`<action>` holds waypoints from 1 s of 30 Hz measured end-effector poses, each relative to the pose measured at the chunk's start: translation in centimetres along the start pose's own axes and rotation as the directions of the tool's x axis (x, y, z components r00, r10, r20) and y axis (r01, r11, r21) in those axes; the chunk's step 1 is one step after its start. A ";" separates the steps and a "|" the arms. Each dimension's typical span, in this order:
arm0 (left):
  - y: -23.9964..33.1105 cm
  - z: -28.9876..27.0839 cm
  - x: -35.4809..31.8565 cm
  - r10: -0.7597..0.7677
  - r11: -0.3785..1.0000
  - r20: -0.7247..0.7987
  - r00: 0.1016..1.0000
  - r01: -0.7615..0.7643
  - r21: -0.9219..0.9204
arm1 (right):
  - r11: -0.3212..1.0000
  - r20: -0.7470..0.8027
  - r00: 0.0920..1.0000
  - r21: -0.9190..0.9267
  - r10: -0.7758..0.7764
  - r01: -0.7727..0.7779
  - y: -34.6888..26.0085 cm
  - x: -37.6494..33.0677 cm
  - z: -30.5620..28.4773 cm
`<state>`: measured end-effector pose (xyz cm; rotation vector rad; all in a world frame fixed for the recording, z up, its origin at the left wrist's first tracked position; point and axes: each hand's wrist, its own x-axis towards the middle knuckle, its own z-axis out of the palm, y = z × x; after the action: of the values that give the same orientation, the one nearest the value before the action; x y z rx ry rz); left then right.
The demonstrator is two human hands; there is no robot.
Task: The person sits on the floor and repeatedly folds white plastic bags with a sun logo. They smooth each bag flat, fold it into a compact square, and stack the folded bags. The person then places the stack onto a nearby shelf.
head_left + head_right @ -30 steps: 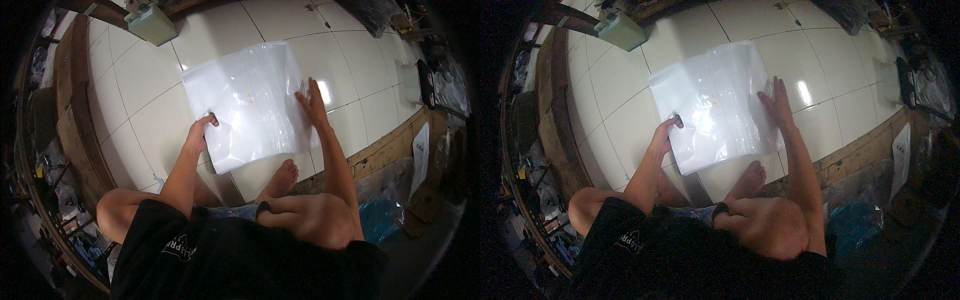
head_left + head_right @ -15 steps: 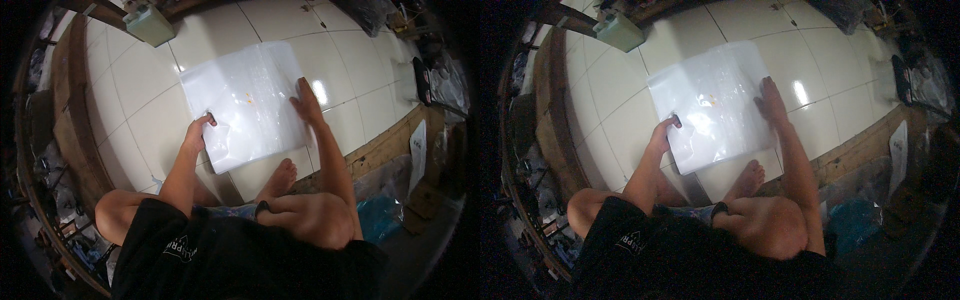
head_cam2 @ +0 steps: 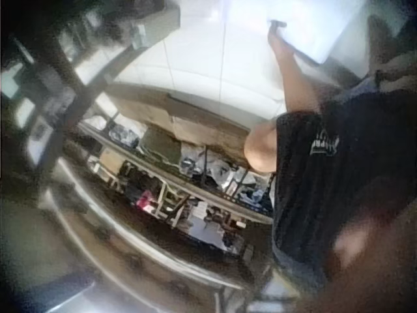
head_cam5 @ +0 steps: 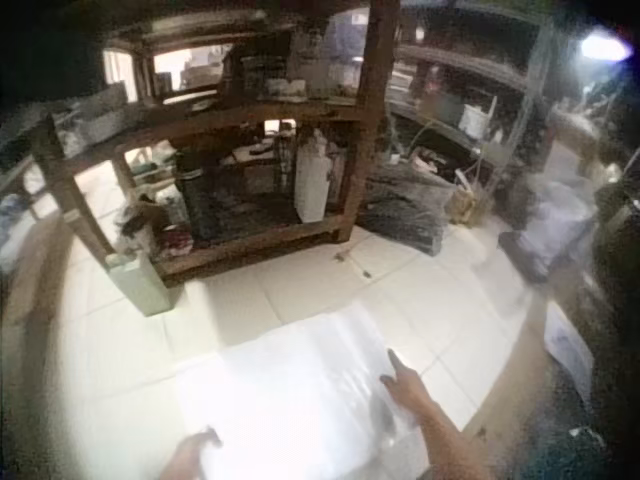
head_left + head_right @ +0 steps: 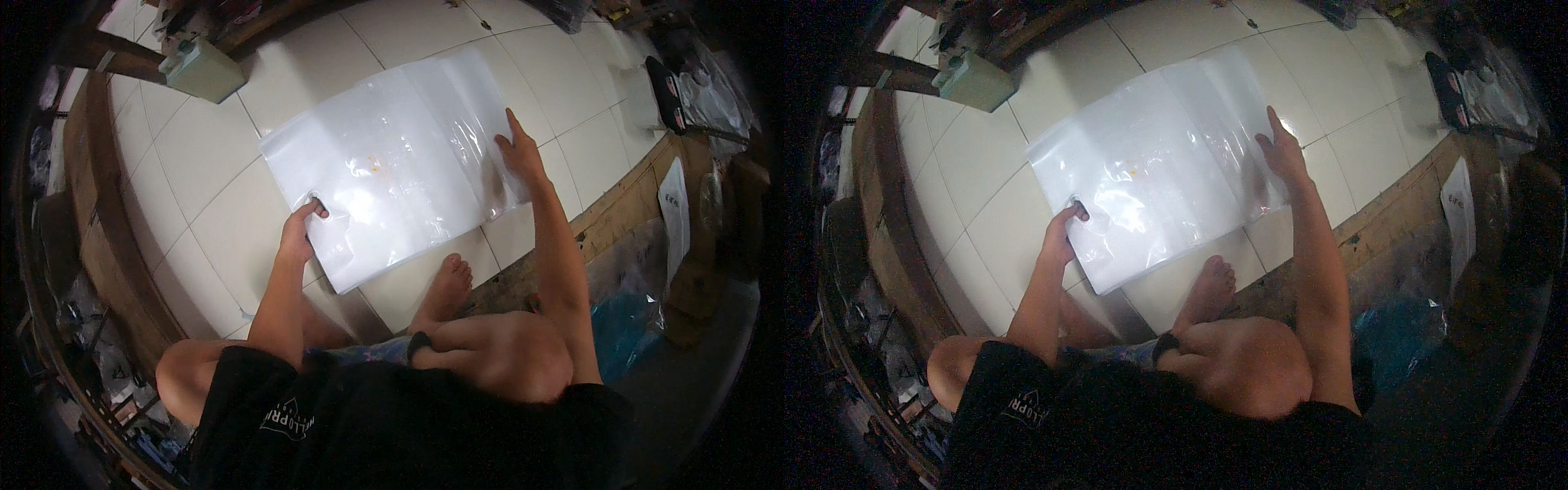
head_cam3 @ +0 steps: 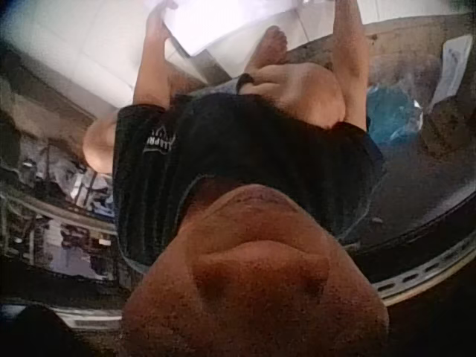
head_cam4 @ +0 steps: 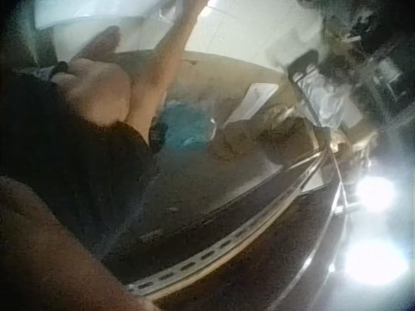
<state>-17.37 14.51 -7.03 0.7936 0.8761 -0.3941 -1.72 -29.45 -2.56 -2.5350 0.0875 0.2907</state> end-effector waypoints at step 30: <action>0.2 0.1 -0.1 -0.030 0.995 0.008 1.000 0.029 0.091 | 0.778 0.079 0.861 -0.395 -0.502 0.489 -7.6 -9.5 11.1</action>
<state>-17.32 14.57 -6.83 0.8622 0.8664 -0.4662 -12.13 -16.95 -5.30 -2.8435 -0.6973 0.0554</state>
